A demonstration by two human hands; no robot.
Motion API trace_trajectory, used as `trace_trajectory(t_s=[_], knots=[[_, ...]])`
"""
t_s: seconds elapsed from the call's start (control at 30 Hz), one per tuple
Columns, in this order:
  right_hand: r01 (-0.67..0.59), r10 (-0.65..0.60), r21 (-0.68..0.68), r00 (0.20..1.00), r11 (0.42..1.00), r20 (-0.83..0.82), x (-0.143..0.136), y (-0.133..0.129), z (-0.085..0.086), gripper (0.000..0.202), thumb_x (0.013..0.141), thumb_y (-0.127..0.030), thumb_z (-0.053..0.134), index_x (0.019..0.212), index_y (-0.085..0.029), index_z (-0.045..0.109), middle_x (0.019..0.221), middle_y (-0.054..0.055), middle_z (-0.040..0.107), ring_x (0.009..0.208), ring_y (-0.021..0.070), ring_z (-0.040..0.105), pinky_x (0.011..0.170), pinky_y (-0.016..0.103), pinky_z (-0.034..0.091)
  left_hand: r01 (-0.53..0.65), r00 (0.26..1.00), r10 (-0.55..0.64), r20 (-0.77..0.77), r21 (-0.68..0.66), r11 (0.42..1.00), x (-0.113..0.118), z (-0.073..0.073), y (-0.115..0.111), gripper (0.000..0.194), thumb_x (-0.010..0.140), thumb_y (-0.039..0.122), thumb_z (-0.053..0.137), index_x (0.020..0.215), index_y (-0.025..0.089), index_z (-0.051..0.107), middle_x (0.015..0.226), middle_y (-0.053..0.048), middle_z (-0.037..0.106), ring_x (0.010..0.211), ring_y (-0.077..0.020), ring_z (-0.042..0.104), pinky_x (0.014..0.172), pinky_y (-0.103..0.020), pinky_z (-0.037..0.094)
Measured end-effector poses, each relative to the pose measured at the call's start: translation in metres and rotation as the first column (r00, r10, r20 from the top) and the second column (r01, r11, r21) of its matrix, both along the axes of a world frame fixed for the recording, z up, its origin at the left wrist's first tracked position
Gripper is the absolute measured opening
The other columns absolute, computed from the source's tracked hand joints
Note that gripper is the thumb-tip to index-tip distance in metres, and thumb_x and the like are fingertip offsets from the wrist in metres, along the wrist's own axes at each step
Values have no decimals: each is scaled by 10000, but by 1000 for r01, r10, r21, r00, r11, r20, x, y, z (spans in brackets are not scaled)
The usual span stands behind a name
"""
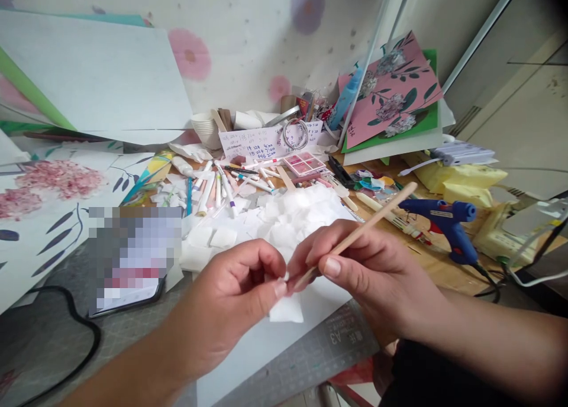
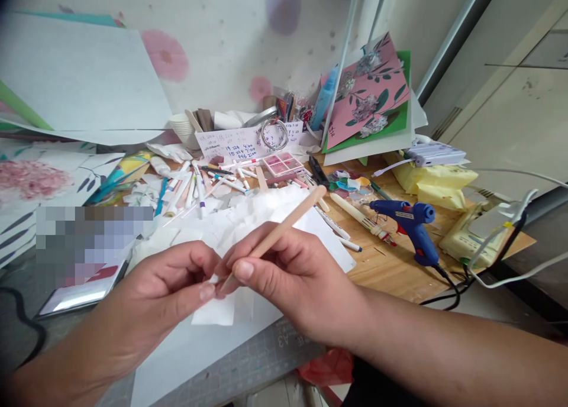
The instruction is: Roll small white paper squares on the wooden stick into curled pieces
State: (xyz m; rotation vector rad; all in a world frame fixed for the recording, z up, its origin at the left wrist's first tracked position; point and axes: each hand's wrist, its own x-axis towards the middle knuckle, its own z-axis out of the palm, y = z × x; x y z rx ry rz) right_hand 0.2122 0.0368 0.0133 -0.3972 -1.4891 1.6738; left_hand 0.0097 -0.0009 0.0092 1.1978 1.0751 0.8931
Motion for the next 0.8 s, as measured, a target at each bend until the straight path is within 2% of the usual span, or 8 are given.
trace_trajectory(t_s=[0.1, 0.2, 0.27, 0.33, 0.47, 0.57, 0.67, 0.8], knots=[[-68, 59, -125, 996, 990, -73, -1, 2, -2, 83, 937, -229, 649, 916, -152, 672, 927, 54, 727, 835, 146, 712, 812, 308, 566, 18, 998, -17, 56, -14, 1000, 4, 1, -2, 151, 836, 201, 688, 895, 256, 560, 722, 82, 580, 627, -97, 496, 572, -211, 374], [-158, 133, -212, 983, 964, -128, -2, 2, -3, 88, 944, -221, 639, 913, -142, 661, 917, 63, 737, 852, 149, 720, 814, 294, 556, 53, 997, -52, 53, -9, 999, 7, 3, -4, 327, 827, 215, 717, 1101, 302, 562, 748, 83, 596, 661, -109, 543, 598, -217, 414], [-187, 155, -243, 977, 952, -146, -2, 1, -2, 88, 949, -214, 630, 915, -137, 656, 885, 57, 733, 829, 145, 719, 807, 290, 554, 71, 996, -71, 51, -12, 997, 8, 5, -4, 405, 819, 195, 729, 1172, 313, 570, 769, 81, 612, 699, -111, 571, 628, -215, 441], [-194, 157, -261, 975, 946, -156, -1, 0, -2, 87, 952, -211, 623, 914, -139, 654, 857, 49, 727, 793, 140, 713, 802, 297, 556, 77, 995, -75, 64, -21, 997, 8, 6, -2, 399, 808, 153, 729, 1156, 297, 600, 800, 76, 655, 743, -111, 609, 664, -209, 464], [-168, 132, -241, 979, 956, -158, 0, 2, -4, 72, 945, -212, 632, 909, -154, 656, 884, 44, 724, 790, 145, 712, 798, 309, 550, 55, 997, -51, 54, -73, 996, 9, 10, 2, 159, 780, 98, 717, 881, 212, 670, 760, 63, 712, 708, -94, 643, 637, -177, 469], [-88, 76, -157, 994, 984, -85, 2, 4, -4, 93, 934, -245, 652, 898, -163, 676, 903, 41, 704, 814, 153, 698, 804, 324, 540, 4, 1000, -4, 6, -98, 995, 10, 13, 3, 123, 751, 79, 716, 761, 196, 680, 699, 68, 715, 652, -87, 643, 592, -163, 462], [22, -22, 30, 1000, 999, 4, 4, 5, -1, 77, 919, -217, 666, 891, -160, 708, 855, 35, 671, 860, 148, 653, 798, 289, 520, -34, 999, 31, -42, -89, 995, 9, 13, 3, 108, 759, 103, 714, 739, 209, 699, 676, 74, 721, 614, -86, 642, 555, -158, 456], [73, -115, 302, 986, 951, 123, 7, 5, 6, 60, 891, -122, 678, 920, -136, 729, 856, 42, 670, 826, 129, 640, 748, 248, 520, -17, 995, 14, -95, -26, 1000, 7, 12, 3, 104, 813, 167, 701, 735, 230, 729, 672, 67, 740, 641, -99, 666, 560, -158, 472]])
